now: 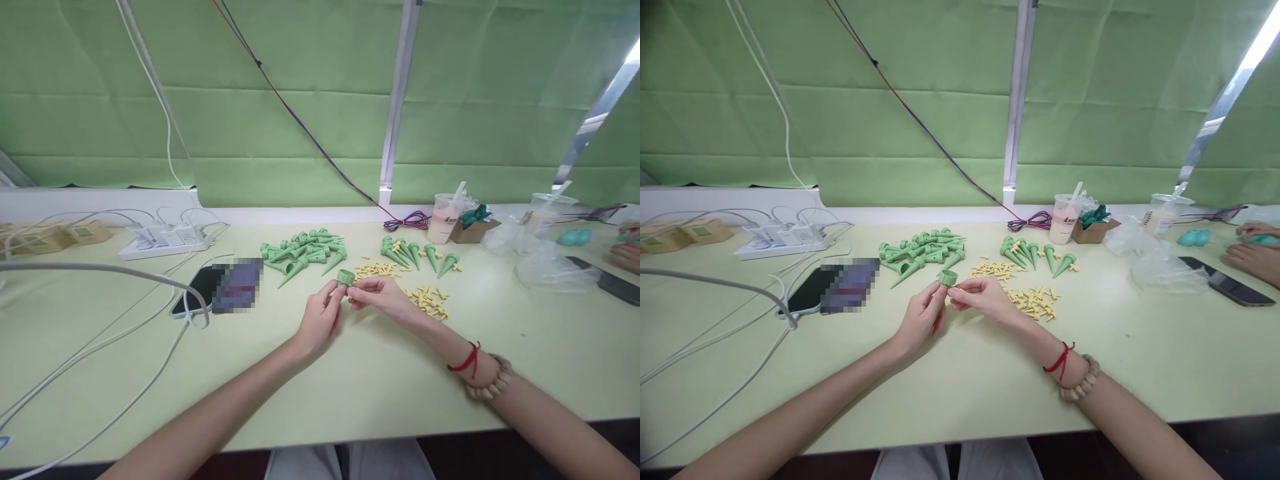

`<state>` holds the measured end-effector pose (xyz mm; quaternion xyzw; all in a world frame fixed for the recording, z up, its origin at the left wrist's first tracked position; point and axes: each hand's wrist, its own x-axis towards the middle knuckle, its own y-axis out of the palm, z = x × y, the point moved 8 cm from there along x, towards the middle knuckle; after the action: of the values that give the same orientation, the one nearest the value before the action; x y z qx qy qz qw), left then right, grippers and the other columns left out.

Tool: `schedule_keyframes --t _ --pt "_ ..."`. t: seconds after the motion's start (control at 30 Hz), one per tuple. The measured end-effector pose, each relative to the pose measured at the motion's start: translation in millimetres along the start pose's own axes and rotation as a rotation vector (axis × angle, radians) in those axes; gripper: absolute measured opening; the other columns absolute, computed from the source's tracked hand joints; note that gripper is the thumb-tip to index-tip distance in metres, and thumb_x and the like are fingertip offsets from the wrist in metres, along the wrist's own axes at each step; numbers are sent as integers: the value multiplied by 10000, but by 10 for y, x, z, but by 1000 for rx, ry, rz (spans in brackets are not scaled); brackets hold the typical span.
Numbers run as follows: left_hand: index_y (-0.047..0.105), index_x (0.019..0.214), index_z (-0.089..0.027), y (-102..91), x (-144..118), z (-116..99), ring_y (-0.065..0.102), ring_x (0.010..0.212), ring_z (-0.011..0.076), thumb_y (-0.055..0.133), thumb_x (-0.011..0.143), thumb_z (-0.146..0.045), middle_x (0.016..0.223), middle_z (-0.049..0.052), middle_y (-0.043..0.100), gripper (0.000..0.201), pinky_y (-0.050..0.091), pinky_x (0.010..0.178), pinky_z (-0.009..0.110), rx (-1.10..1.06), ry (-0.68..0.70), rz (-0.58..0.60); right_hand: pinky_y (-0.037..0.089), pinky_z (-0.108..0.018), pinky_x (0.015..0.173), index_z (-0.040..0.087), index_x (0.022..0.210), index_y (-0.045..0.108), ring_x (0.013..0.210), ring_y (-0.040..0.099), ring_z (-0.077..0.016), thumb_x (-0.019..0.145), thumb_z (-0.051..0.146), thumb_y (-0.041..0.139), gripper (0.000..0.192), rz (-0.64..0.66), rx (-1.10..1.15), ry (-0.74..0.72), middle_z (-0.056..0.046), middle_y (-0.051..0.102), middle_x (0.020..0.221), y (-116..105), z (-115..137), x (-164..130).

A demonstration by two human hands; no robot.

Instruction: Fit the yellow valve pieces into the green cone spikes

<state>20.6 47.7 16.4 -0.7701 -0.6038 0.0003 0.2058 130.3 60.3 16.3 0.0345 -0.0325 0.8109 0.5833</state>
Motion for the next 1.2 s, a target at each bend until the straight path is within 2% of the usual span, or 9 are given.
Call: schedule_keyframes --t 0.1,0.2,0.4,0.5,0.73,0.87,1.0,1.1,1.2 --pt "359 649 -208 -3 2 0 346 286 77 344 856 -478 367 -86 408 341 281 358 207 -33 4 -4 501 -276 677 145 786 643 633 622 -120 560 319 757 307 -11 78 77 14 633 616 -5 -69 0" --pt "372 653 -204 2 -2 -8 322 270 69 343 851 -487 384 -87 415 347 248 336 207 -37 -11 -2 502 -265 662 145 697 604 586 602 -102 543 287 768 266 -61 94 71 41 595 558 -13 -87 -9" --pt "377 658 -197 -66 -4 -99 319 324 56 379 853 -443 383 -99 374 314 275 408 189 37 62 -73 515 -259 687 153 815 657 670 609 -97 631 336 723 268 170 244 139 2 629 752 182 -89 -42" --pt "386 676 -199 -64 7 -91 313 322 58 357 863 -437 395 -99 390 303 283 424 195 73 74 -55 509 -238 697 146 782 676 666 608 -86 662 365 697 250 166 271 162 -8 639 756 159 -83 -45" --pt "300 650 -209 -25 -7 -76 329 313 62 353 856 -432 424 -93 456 308 291 431 200 124 45 -9 490 -251 708 137 681 649 573 576 -67 568 353 754 266 104 155 176 36 593 620 88 -98 -19" --pt "357 684 -212 36 -14 -58 341 292 70 333 856 -454 399 -91 467 298 282 404 197 138 -6 53 458 -225 605 131 651 614 587 589 -98 525 339 770 288 20 -41 138 25 588 587 -31 -93 9" --pt "371 698 -208 74 -5 30 340 267 68 325 850 -490 400 -79 491 324 270 360 188 75 -77 82 396 -203 477 127 698 641 521 543 -95 570 364 732 285 -3 -235 5 9 580 570 -75 -53 36" --pt "370 720 -210 93 0 104 331 242 71 327 841 -525 406 -78 486 340 236 310 183 -13 -107 80 431 -215 506 129 707 649 535 536 -97 624 376 689 264 -45 -332 -122 -5 588 599 -71 4 36" --pt "399 767 -207 101 6 145 355 239 74 310 837 -551 443 -70 504 362 215 289 178 -109 -113 70 498 -247 556 139 780 631 599 583 -125 666 393 650 280 -51 -261 -121 -16 596 648 -30 -15 37"
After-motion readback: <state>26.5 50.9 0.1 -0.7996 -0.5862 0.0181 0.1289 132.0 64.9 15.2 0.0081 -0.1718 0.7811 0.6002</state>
